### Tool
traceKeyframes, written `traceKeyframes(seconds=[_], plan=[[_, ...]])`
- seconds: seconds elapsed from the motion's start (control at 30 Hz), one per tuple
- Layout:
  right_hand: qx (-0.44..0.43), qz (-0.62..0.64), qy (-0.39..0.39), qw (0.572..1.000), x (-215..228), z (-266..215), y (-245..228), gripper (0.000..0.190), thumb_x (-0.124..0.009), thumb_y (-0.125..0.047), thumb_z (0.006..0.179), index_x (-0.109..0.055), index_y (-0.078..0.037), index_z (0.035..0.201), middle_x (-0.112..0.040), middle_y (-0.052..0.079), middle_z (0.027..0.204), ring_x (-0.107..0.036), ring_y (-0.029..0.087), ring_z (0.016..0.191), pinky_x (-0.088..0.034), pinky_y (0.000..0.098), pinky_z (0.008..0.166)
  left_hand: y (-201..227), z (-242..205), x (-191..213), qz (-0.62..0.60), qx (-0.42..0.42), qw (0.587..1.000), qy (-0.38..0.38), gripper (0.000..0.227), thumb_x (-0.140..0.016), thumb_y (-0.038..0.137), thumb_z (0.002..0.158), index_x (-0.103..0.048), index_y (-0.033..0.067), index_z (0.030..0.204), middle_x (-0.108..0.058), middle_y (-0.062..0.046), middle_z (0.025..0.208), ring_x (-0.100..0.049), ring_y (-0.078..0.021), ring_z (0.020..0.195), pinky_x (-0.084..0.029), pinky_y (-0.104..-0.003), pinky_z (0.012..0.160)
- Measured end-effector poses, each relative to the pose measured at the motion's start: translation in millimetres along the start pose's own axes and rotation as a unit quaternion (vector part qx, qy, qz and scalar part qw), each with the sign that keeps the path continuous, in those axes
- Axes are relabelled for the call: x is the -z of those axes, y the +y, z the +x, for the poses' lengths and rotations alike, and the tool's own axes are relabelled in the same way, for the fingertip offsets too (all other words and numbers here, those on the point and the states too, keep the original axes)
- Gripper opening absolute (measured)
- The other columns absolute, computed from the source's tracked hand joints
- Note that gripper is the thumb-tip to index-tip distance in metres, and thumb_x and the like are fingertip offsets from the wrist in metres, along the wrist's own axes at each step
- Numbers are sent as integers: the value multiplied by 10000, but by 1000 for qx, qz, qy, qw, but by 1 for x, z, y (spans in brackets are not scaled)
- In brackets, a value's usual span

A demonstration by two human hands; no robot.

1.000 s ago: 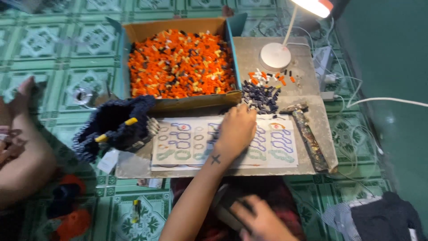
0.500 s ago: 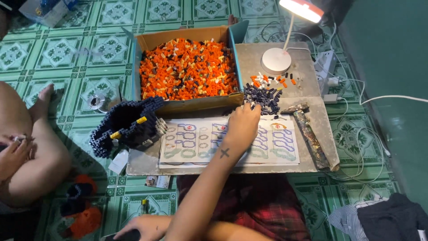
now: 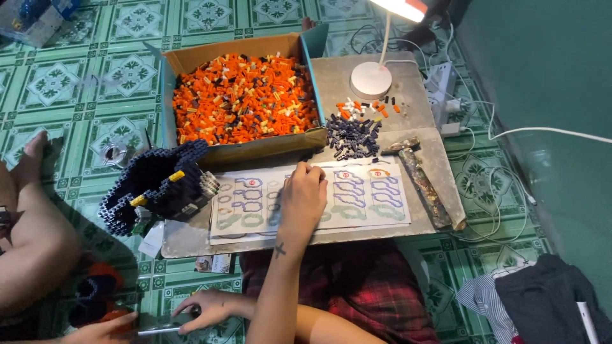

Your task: Assembling a complex toy from small plastic building blocks using hands and a small hammer while following instructions.

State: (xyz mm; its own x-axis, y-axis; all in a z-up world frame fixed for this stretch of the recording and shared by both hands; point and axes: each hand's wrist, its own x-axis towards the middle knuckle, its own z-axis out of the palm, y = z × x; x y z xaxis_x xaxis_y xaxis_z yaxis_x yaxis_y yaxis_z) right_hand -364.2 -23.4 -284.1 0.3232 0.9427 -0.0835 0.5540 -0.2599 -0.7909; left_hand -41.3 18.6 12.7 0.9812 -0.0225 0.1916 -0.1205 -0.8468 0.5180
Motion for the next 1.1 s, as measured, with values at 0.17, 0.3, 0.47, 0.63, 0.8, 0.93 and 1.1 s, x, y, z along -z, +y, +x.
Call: traceKeyframes(seconds=[0.17,0.3,0.47,0.63,0.8,0.93,1.1], plan=[[-4,-19,0,1000,2,51,-8,467,-451,-368,1183,-596,-83,1524,-618,184,1568,-627,372,1400,-504,569,951,-2,8,12,-297,63,953,-14,147,-926,179,931,-820,107,1003,-741,-96,878,-806,-281,777,-632,-333,717],[-10,-35,0,999,-20,96,45,455,-458,-376,1178,-623,-102,1502,-638,165,1551,-648,365,1376,-531,572,898,5,3,38,-425,113,897,-46,156,-919,146,964,-822,82,1069,-730,-90,882,-836,-208,745,-675,-318,727],[-11,-55,2,998,-35,122,106,443,-466,-386,1171,-657,-125,1474,-664,141,1530,-674,357,1347,-565,578,833,-9,-4,25,-576,101,809,-61,221,-834,-25,990,-767,-24,1201,-731,-145,1029,-844,-261,874,-705,-372,842],[-23,-78,0,997,-9,102,138,433,-475,-395,1165,-691,-148,1447,-689,117,1510,-700,350,1317,-599,583,767,-14,-10,41,-593,109,795,-71,300,-803,-68,992,-741,-40,1284,-759,-200,1129,-824,-273,974,-695,-408,937],[-24,-93,-14,995,78,53,94,426,-484,-405,1158,-726,-171,1419,-715,93,1489,-726,342,1287,-633,589,701,-27,-12,52,-578,123,803,-73,332,-793,-70,997,-718,-37,1318,-754,-248,1146,-830,-329,1023,-689,-468,992],[18,-136,54,989,150,0,10,379,-506,-409,1183,-763,-187,1353,-743,85,1424,-740,313,1105,-607,535,673,-23,-15,57,-572,183,799,-25,225,-797,27,991,-758,30,1213,-811,-140,1067,-851,-252,997,-720,-371,964],[52,-181,63,980,269,-47,-80,730,-738,-154,800,-662,-57,1519,-592,294,1607,-534,444,1544,-343,572,1341,-27,-13,51,-588,171,790,-8,216,-812,73,983,-810,18,1191,-838,-145,1047,-832,-249,887,-719,-347,806]])
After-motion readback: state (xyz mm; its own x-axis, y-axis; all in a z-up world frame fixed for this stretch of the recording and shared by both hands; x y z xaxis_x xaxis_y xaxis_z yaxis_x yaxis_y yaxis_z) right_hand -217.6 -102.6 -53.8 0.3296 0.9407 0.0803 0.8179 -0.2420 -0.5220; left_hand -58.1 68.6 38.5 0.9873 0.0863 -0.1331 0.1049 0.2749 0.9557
